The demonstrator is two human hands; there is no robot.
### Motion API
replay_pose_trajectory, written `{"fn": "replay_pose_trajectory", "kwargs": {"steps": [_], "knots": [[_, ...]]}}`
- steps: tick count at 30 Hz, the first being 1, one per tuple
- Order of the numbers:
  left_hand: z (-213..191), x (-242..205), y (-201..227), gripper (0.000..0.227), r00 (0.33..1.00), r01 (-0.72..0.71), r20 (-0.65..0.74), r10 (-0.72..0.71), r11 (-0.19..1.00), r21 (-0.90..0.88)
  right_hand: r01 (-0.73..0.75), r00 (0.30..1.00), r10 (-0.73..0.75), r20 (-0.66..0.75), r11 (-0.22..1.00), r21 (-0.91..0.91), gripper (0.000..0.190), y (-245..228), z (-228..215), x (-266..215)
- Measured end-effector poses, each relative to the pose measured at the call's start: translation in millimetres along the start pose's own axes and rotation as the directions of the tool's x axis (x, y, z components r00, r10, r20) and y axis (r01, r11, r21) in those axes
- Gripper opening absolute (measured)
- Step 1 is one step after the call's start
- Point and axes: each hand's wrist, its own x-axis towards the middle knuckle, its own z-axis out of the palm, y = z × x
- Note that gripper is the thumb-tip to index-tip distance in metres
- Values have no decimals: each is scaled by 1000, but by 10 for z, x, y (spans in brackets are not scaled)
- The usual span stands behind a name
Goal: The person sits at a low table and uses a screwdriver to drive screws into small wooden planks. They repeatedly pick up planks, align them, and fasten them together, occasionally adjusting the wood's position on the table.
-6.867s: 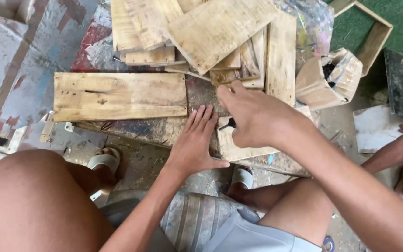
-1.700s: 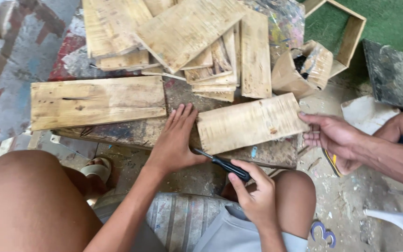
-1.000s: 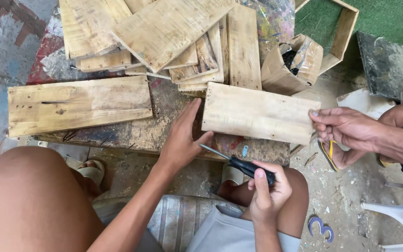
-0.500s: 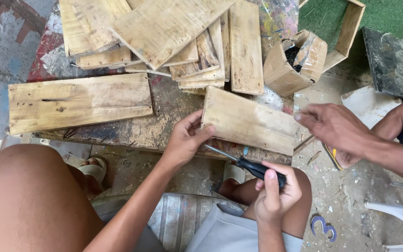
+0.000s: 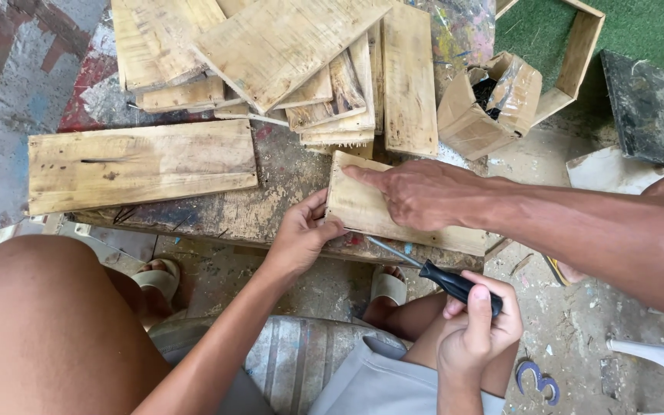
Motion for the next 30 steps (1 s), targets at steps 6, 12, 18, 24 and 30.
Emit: {"fn": "replay_pose_trajectory", "kwargs": {"steps": [6, 12, 18, 24, 30], "knots": [[47, -238, 323, 38, 995, 93, 4, -100, 940, 329, -5, 1000, 6, 23, 999, -41, 29, -32, -39, -16], [131, -495, 456, 16, 996, 84, -75, -41, 650, 755, -5, 1000, 7, 28, 997, -76, 31, -2, -29, -32], [27, -546, 616, 73, 972, -17, -79, 221, 404, 915, 3, 999, 7, 48, 979, -203, 25, -56, 24, -62], [-228, -210, 442, 112, 908, -354, 306, 285, 135, 925, 134, 962, -175, -207, 971, -198, 18, 62, -136, 167], [-326, 85, 108, 151, 850, -415, 450, 274, -179, 892, 88, 859, -82, -505, 996, -13, 20, 128, -276, 370]]}}
